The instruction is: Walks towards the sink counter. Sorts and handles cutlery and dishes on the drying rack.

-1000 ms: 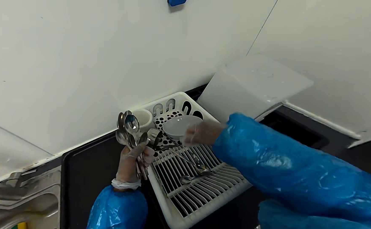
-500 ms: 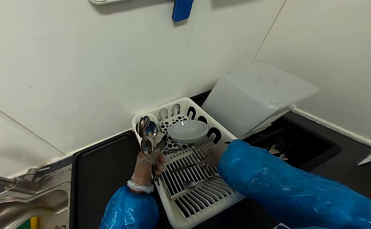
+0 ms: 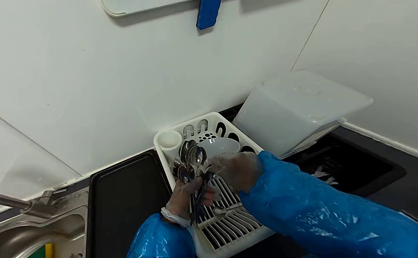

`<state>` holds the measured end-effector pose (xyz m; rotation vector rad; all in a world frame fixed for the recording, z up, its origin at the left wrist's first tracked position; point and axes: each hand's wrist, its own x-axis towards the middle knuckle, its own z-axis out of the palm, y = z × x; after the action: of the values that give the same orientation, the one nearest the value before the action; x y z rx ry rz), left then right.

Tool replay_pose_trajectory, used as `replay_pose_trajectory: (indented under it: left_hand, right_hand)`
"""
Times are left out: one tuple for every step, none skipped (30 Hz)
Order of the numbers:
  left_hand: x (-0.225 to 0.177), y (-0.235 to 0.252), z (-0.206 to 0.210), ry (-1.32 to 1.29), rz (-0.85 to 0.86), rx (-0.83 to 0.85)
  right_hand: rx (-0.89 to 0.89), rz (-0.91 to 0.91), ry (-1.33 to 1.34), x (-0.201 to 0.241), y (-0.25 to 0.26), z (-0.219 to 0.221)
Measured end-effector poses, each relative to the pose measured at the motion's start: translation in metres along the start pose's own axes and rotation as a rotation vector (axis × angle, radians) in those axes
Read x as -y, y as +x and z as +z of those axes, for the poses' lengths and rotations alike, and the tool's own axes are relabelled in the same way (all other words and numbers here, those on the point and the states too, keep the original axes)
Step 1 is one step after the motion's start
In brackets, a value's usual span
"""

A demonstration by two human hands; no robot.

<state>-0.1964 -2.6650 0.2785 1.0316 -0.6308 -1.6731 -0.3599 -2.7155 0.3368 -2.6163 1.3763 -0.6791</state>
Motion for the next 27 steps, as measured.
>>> replay_pose_trajectory:
  left_hand:
    - [0.0,0.0,-0.003,-0.014,-0.004,0.016]
    - [0.001,0.0,-0.006,-0.012,-0.003,0.036]
    - [0.003,-0.001,-0.007,0.002,-0.005,0.048]
    - [0.004,-0.002,-0.008,0.002,-0.008,0.051]
    - [0.005,-0.002,-0.009,-0.011,-0.006,0.07]
    - [0.007,-0.002,-0.011,-0.024,0.002,0.084]
    - [0.007,-0.001,-0.013,-0.029,0.018,0.09]
    - [0.007,-0.001,-0.015,-0.033,0.042,0.08]
    - [0.006,-0.001,-0.017,-0.036,0.066,0.051]
    - [0.003,-0.002,-0.017,-0.04,0.089,-0.009]
    - [0.0,-0.003,-0.018,-0.045,0.107,-0.085]
    - [-0.003,-0.004,-0.021,-0.051,0.121,-0.146]
    - [-0.007,-0.005,-0.024,-0.06,0.135,-0.187]
    - [-0.011,-0.006,-0.029,-0.074,0.15,-0.204]
    - [-0.014,-0.009,-0.034,-0.094,0.162,-0.202]
    - [-0.017,-0.011,-0.038,-0.115,0.177,-0.194]
    - [-0.02,-0.012,-0.041,-0.129,0.194,-0.192]
    - [-0.021,-0.013,-0.044,-0.131,0.209,-0.198]
    - [-0.022,-0.015,-0.045,-0.136,0.218,-0.208]
    - [-0.022,-0.016,-0.047,-0.142,0.224,-0.221]
    - [-0.023,-0.017,-0.048,-0.136,0.227,-0.234]
    - [-0.025,-0.017,-0.05,-0.132,0.229,-0.24]
    - [-0.026,-0.018,-0.052,-0.134,0.23,-0.243]
    - [-0.026,-0.019,-0.054,-0.134,0.226,-0.247]
    - [-0.027,-0.019,-0.055,-0.144,0.221,-0.262]
    - [-0.027,-0.018,-0.056,-0.155,0.216,-0.279]
    - [-0.026,-0.018,-0.056,-0.164,0.208,-0.292]
  right_hand:
    - [-0.044,0.005,0.0,0.001,0.001,0.003]
    - [-0.034,0.025,0.004,0.003,0.001,0.004]
    - [0.022,0.058,0.02,0.005,0.003,0.004]
    - [0.089,0.103,0.04,0.006,0.005,0.003]
    - [0.14,0.14,0.067,0.005,0.008,0.003]
    - [0.182,0.162,0.11,0.001,0.011,0.002]
    - [0.195,0.157,0.167,-0.007,0.015,0.001]
    - [0.177,0.132,0.219,-0.017,0.019,0.002]
    - [0.154,0.118,0.265,-0.028,0.024,0.002]
    - [0.139,0.12,0.278,-0.042,0.029,0.003]
    - [0.187,0.166,0.268,-0.055,0.034,0.005]
    - [0.251,0.2,0.219,-0.071,0.037,0.013]
    - [0.325,0.2,0.137,-0.087,0.039,0.024]
    - [0.424,0.196,0.042,-0.1,0.04,0.038]
    - [0.534,0.194,-0.053,-0.109,0.041,0.049]
    - [0.598,0.177,-0.14,-0.116,0.043,0.059]
    - [0.625,0.165,-0.197,-0.122,0.045,0.066]
    - [0.649,0.167,-0.234,-0.123,0.048,0.068]
    - [0.666,0.176,-0.263,-0.122,0.049,0.067]
    - [0.678,0.186,-0.282,-0.12,0.049,0.066]
    - [0.683,0.205,-0.281,-0.115,0.05,0.061]
    - [0.685,0.23,-0.275,-0.11,0.053,0.055]
    - [0.698,0.254,-0.267,-0.106,0.057,0.049]
    - [0.706,0.272,-0.271,-0.103,0.06,0.046]
    - [0.694,0.277,-0.283,-0.101,0.064,0.046]
    - [0.676,0.265,-0.304,-0.102,0.067,0.049]
    - [0.67,0.249,-0.323,-0.103,0.072,0.053]
